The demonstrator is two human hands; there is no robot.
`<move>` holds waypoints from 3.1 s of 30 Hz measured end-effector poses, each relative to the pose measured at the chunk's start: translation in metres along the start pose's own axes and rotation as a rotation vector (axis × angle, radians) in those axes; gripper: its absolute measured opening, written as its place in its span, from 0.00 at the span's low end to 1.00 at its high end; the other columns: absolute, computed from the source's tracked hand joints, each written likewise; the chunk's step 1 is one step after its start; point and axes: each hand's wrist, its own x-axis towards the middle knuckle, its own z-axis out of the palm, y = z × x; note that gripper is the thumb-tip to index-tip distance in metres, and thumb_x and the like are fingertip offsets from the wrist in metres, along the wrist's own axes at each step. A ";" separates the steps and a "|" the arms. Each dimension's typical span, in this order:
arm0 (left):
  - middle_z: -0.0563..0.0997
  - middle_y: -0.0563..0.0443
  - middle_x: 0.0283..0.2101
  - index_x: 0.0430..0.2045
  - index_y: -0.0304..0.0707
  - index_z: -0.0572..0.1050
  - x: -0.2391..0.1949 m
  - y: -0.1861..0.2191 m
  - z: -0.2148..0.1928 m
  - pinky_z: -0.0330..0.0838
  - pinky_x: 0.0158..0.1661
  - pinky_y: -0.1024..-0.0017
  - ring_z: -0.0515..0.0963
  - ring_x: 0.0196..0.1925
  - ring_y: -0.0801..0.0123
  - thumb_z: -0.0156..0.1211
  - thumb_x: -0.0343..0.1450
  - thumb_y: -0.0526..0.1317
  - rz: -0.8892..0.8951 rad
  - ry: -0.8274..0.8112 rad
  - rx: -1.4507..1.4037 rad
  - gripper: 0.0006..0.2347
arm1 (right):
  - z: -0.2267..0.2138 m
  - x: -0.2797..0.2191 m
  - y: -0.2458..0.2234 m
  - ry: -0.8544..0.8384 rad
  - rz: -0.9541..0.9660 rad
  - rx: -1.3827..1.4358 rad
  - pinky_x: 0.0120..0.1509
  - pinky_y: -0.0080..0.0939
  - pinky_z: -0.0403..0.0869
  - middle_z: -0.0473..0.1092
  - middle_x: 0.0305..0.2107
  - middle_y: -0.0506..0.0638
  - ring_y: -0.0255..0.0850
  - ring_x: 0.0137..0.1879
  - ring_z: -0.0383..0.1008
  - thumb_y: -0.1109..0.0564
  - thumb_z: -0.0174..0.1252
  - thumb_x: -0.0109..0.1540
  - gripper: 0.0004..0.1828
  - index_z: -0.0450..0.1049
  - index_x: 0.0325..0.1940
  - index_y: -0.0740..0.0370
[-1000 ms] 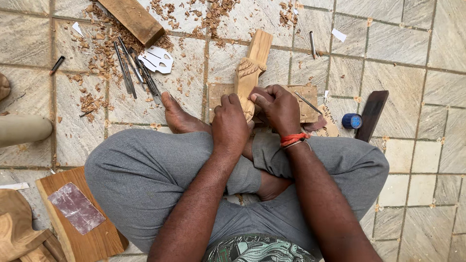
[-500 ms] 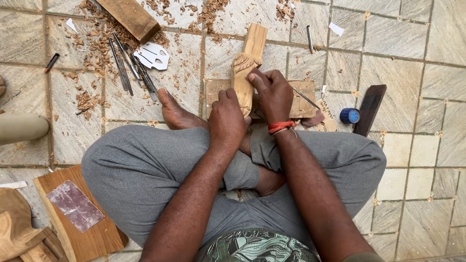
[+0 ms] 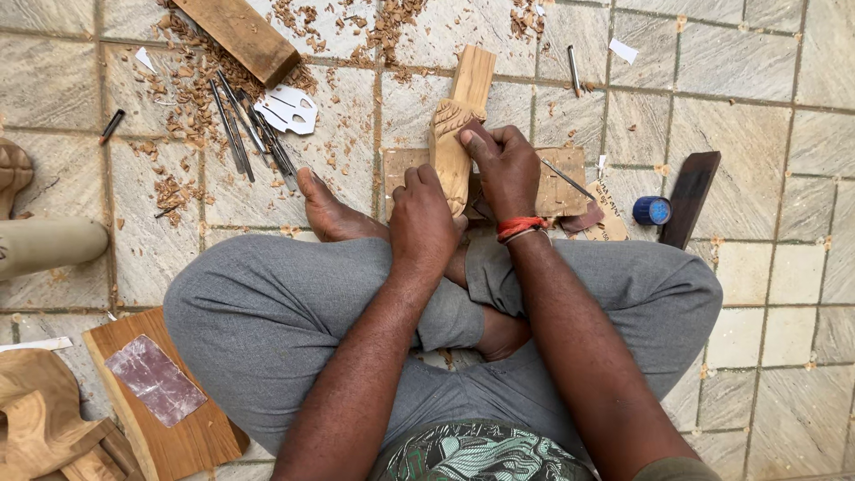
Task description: The person sits cross-legged on a tiled floor and carves a wooden piece shaped like a foot using a chisel and sandpaper. They alternate between carving with the chisel and smoothing the surface with sandpaper, rotating the piece to work on different sides.
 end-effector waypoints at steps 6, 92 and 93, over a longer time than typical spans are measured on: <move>0.73 0.36 0.49 0.48 0.28 0.66 0.004 0.003 0.000 0.79 0.46 0.60 0.79 0.48 0.49 0.82 0.56 0.41 -0.047 -0.036 -0.024 0.32 | 0.000 0.001 -0.001 -0.040 0.086 -0.049 0.32 0.38 0.72 0.77 0.24 0.51 0.34 0.28 0.74 0.43 0.71 0.59 0.20 0.79 0.33 0.62; 0.71 0.35 0.51 0.48 0.28 0.64 0.007 0.001 0.008 0.78 0.50 0.58 0.76 0.53 0.47 0.83 0.54 0.40 -0.054 0.039 -0.099 0.34 | 0.002 0.007 -0.028 -0.138 -0.089 -0.281 0.33 0.45 0.73 0.75 0.27 0.53 0.41 0.31 0.76 0.41 0.77 0.54 0.26 0.72 0.35 0.62; 0.71 0.35 0.51 0.48 0.28 0.64 0.007 0.002 0.010 0.78 0.49 0.59 0.76 0.53 0.48 0.83 0.54 0.40 -0.062 0.032 -0.105 0.34 | 0.001 0.007 -0.027 -0.226 -0.056 -0.335 0.33 0.45 0.72 0.75 0.26 0.53 0.41 0.30 0.76 0.41 0.77 0.53 0.27 0.71 0.35 0.62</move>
